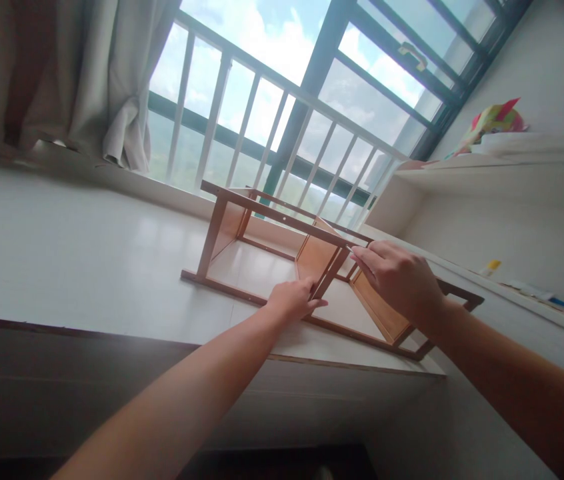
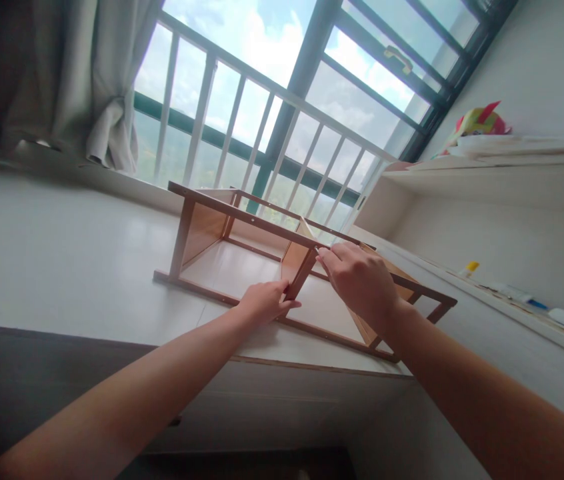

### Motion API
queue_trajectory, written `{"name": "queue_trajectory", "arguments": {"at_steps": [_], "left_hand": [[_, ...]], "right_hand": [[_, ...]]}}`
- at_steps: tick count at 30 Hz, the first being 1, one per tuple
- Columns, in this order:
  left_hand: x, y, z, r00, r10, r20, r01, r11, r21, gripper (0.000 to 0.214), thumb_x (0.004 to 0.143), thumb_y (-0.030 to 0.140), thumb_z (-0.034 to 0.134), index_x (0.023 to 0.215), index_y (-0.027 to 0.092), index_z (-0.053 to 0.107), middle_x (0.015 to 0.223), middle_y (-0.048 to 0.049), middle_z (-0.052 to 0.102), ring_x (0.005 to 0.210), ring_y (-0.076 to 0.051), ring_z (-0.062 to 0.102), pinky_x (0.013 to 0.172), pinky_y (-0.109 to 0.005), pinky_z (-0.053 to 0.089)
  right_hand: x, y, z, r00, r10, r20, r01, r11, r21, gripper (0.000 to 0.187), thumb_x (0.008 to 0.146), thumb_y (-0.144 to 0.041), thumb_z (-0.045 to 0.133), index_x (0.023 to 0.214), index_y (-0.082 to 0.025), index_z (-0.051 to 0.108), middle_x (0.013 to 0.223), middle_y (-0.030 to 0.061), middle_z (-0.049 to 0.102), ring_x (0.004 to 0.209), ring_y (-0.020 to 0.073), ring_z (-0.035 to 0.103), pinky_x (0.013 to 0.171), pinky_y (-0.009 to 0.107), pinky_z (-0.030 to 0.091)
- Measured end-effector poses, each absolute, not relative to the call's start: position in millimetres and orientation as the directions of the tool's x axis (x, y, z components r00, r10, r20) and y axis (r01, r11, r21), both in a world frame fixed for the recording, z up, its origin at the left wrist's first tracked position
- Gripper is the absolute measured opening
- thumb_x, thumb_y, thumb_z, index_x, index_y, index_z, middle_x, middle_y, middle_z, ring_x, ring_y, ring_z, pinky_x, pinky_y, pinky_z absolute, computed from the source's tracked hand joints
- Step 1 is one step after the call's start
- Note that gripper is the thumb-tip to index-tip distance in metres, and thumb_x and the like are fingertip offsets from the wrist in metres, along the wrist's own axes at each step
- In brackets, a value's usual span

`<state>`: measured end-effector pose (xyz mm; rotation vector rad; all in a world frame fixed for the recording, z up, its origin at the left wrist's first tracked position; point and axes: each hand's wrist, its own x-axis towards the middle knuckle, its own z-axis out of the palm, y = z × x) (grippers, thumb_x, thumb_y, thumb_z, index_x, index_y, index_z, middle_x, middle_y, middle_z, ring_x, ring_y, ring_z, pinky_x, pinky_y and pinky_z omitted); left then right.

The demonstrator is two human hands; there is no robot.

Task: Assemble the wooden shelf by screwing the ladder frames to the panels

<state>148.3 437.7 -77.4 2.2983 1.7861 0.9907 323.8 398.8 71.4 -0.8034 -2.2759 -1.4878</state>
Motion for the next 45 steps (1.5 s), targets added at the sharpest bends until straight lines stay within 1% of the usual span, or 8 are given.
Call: {"name": "queue_trajectory", "arguments": {"at_steps": [7,15,20,25,32,35,42,45], "left_hand": [[148.5,439.0,-78.2,0.113,0.887,0.448,0.841,-0.326,0.432,0.053,0.078,0.074,0.043,0.105,0.03,0.055,0.096,-0.0016,0.07,0.086,-0.024,0.066,0.072,-0.032,0.047],[148.6,440.4,-79.2,0.122,0.892,0.435,0.847,-0.322,0.422,0.056,0.078,0.075,0.042,0.108,0.029,0.055,0.098,-0.0026,0.07,0.087,-0.024,0.066,0.074,-0.032,0.048],[147.7,441.2,-80.5,0.125,0.887,0.445,0.847,-0.329,0.418,0.055,0.078,0.075,0.041,0.107,0.029,0.054,0.097,-0.0026,0.07,0.087,-0.025,0.066,0.071,-0.033,0.048],[147.6,442.5,-81.5,0.13,0.885,0.446,0.844,-0.335,0.419,0.056,0.078,0.075,0.041,0.106,0.029,0.054,0.097,-0.0024,0.07,0.087,-0.025,0.066,0.072,-0.033,0.047],[148.0,442.3,-81.0,0.117,0.886,0.449,0.845,-0.326,0.423,0.056,0.077,0.076,0.041,0.104,0.029,0.055,0.096,-0.0027,0.07,0.086,-0.025,0.066,0.072,-0.033,0.048],[147.8,441.2,-80.7,0.116,0.887,0.446,0.851,-0.321,0.416,0.057,0.078,0.076,0.04,0.106,0.028,0.055,0.096,-0.0035,0.07,0.087,-0.025,0.066,0.072,-0.033,0.048],[148.2,443.8,-82.5,0.122,0.876,0.467,0.851,-0.335,0.405,0.059,0.077,0.078,0.039,0.105,0.029,0.055,0.093,-0.0031,0.07,0.083,-0.025,0.066,0.069,-0.034,0.048],[148.4,443.6,-82.2,0.123,0.877,0.464,0.847,-0.337,0.411,0.057,0.077,0.076,0.041,0.105,0.029,0.055,0.094,-0.0029,0.07,0.085,-0.025,0.066,0.07,-0.032,0.047]], "right_hand": [[315.3,392.8,74.3,-0.797,0.316,0.514,0.597,0.288,0.749,0.028,0.096,-0.025,0.04,0.085,-0.016,0.064,0.079,0.0064,0.061,0.079,0.0162,0.053,0.062,0.028,0.027],[311.8,390.3,76.7,-0.801,0.343,0.491,0.584,0.265,0.767,0.017,0.089,-0.017,0.048,0.078,-0.015,0.061,0.076,0.0056,0.06,0.074,0.0154,0.052,0.059,0.028,0.023],[311.1,391.2,78.1,-0.806,0.338,0.486,0.578,0.269,0.77,0.017,0.089,-0.017,0.048,0.078,-0.015,0.062,0.075,0.0058,0.06,0.075,0.0153,0.053,0.059,0.027,0.024],[307.9,387.4,78.1,-0.787,0.379,0.487,0.593,0.243,0.768,0.019,0.089,-0.016,0.047,0.081,-0.015,0.063,0.079,0.008,0.065,0.079,0.0178,0.058,0.057,0.028,0.023],[294.9,389.6,76.2,-0.631,0.504,0.59,0.74,0.161,0.653,0.033,0.094,-0.029,0.038,0.081,-0.014,0.064,0.061,0.0097,0.064,0.054,0.018,0.057,0.055,0.028,0.023],[293.3,395.5,72.2,-0.607,0.497,0.62,0.768,0.167,0.618,0.038,0.095,-0.032,0.034,0.081,-0.014,0.064,0.062,0.0104,0.065,0.054,0.018,0.058,0.055,0.028,0.024],[305.9,394.6,63.7,-0.66,0.42,0.623,0.732,0.172,0.659,0.04,0.096,-0.035,0.033,0.08,-0.014,0.063,0.056,0.0071,0.061,0.047,0.015,0.052,0.052,0.027,0.02],[311.1,392.4,67.0,-0.683,0.38,0.624,0.718,0.19,0.67,0.037,0.096,-0.035,0.036,0.081,-0.015,0.064,0.059,0.0063,0.061,0.05,0.014,0.05,0.053,0.027,0.022]]}}
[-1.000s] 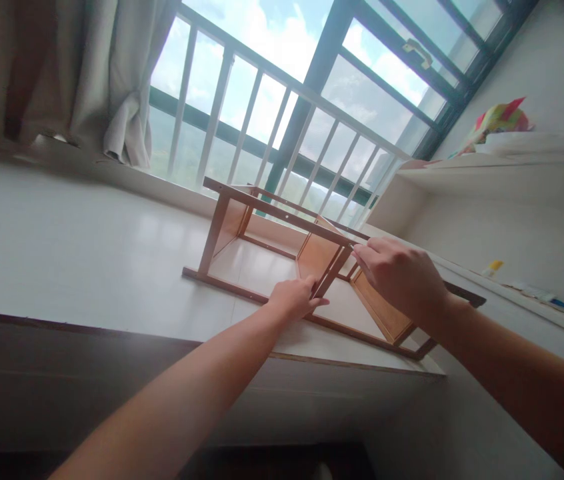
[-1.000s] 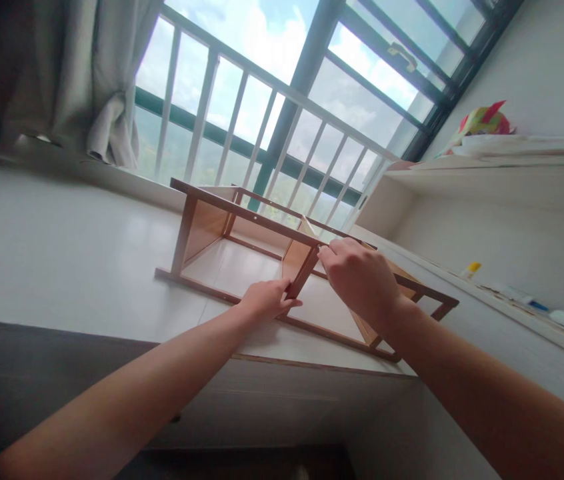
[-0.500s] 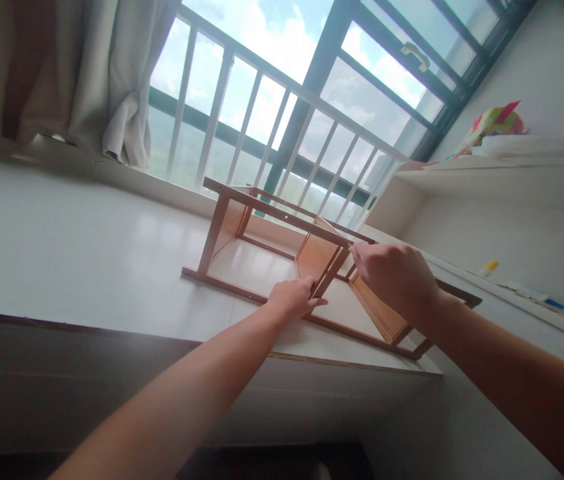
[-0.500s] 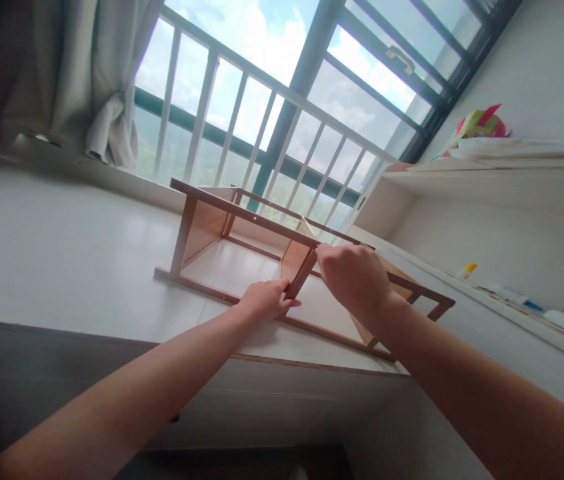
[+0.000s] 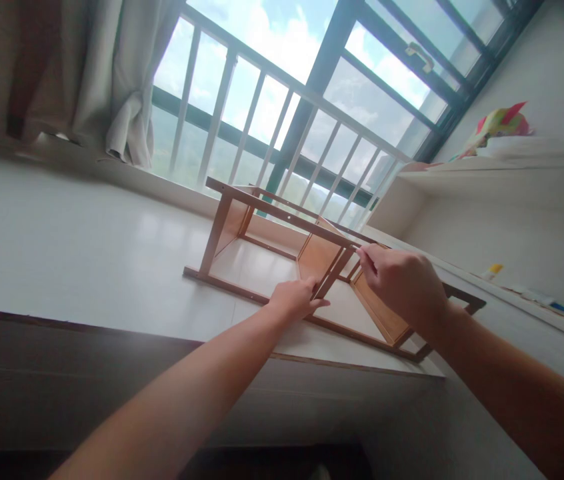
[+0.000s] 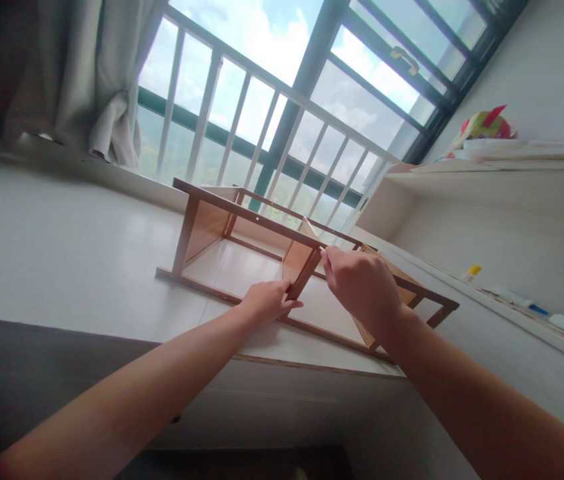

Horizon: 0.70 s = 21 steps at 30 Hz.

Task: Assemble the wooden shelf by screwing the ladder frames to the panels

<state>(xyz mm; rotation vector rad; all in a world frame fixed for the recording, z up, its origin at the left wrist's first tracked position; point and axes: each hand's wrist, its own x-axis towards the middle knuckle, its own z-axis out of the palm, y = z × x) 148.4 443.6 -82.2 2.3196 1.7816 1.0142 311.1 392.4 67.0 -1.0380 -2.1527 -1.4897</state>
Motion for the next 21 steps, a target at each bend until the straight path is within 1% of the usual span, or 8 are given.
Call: {"name": "queue_trajectory", "arguments": {"at_steps": [4,9,14,18,21], "left_hand": [[148.1,442.2,-81.1,0.122,0.88,0.458,0.836,-0.34,0.431,0.055,0.077,0.075,0.043,0.107,0.031,0.055,0.095,-0.0014,0.07,0.085,-0.024,0.066,0.069,-0.032,0.047],[147.9,441.8,-80.5,0.117,0.884,0.452,0.835,-0.334,0.437,0.056,0.077,0.076,0.043,0.107,0.031,0.055,0.095,-0.0016,0.07,0.085,-0.024,0.066,0.071,-0.033,0.048],[147.8,441.0,-80.3,0.114,0.886,0.45,0.844,-0.326,0.426,0.056,0.077,0.076,0.041,0.108,0.031,0.055,0.097,-0.0015,0.07,0.086,-0.025,0.066,0.07,-0.033,0.048],[147.9,438.8,-78.4,0.12,0.891,0.437,0.847,-0.322,0.424,0.057,0.078,0.076,0.041,0.11,0.031,0.054,0.097,-0.0025,0.07,0.087,-0.025,0.066,0.072,-0.033,0.048],[148.2,436.8,-76.1,0.12,0.899,0.422,0.846,-0.315,0.431,0.056,0.078,0.075,0.042,0.11,0.03,0.054,0.099,-0.0025,0.07,0.089,-0.025,0.066,0.074,-0.033,0.048]], "right_hand": [[316.1,394.5,72.9,-0.736,0.337,0.588,0.671,0.244,0.7,0.032,0.096,-0.031,0.04,0.081,-0.016,0.064,0.068,0.0062,0.063,0.061,0.0143,0.052,0.058,0.027,0.026],[318.3,395.6,75.2,-0.78,0.311,0.543,0.619,0.264,0.739,0.024,0.095,-0.026,0.044,0.09,-0.017,0.065,0.076,0.0051,0.062,0.076,0.0163,0.053,0.061,0.028,0.026],[318.6,396.8,73.2,-0.794,0.283,0.538,0.604,0.268,0.751,0.022,0.094,-0.024,0.045,0.093,-0.016,0.066,0.081,0.0063,0.062,0.083,0.0171,0.051,0.062,0.028,0.027],[316.6,395.6,73.2,-0.801,0.308,0.513,0.589,0.261,0.764,0.022,0.092,-0.017,0.045,0.097,-0.016,0.066,0.083,0.0073,0.064,0.086,0.018,0.051,0.062,0.029,0.026],[311.9,390.3,74.4,-0.789,0.351,0.505,0.597,0.237,0.767,0.022,0.09,-0.015,0.045,0.093,-0.015,0.067,0.082,0.0088,0.065,0.085,0.0189,0.052,0.059,0.029,0.022]]}}
